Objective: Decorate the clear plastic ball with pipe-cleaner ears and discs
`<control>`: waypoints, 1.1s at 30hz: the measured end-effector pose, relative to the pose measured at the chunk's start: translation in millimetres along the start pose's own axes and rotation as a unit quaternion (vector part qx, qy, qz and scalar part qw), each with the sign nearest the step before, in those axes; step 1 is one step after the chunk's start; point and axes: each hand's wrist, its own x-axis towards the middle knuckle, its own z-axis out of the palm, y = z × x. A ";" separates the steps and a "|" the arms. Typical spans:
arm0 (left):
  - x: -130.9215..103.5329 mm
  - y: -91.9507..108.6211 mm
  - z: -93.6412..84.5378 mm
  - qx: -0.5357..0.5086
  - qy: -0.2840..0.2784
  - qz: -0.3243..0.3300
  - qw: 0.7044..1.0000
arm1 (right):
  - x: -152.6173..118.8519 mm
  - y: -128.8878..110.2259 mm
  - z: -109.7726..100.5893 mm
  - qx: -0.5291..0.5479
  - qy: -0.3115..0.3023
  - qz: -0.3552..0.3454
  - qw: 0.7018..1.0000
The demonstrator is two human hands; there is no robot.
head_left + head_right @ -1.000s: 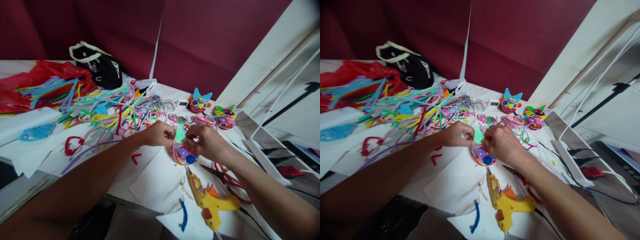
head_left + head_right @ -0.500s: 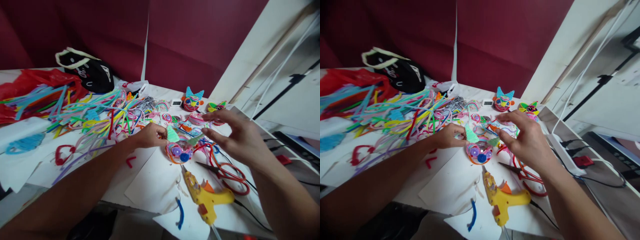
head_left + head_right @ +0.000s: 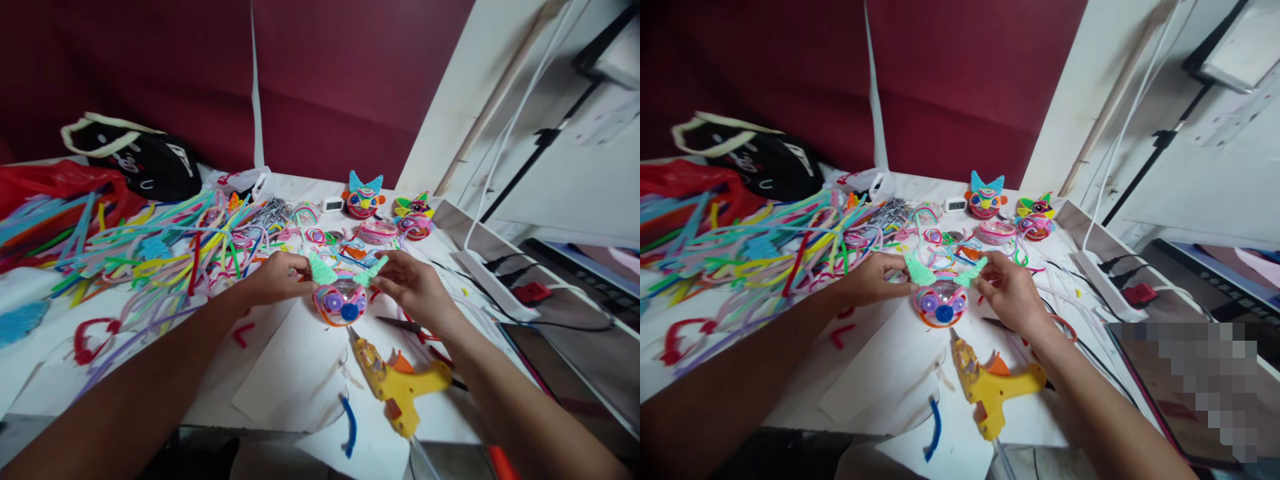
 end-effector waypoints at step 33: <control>2.3 -12.6 -6.2 0.021 -0.044 0.009 0.999 | -15.3 -5.2 22.0 0.033 0.037 -0.018 0.999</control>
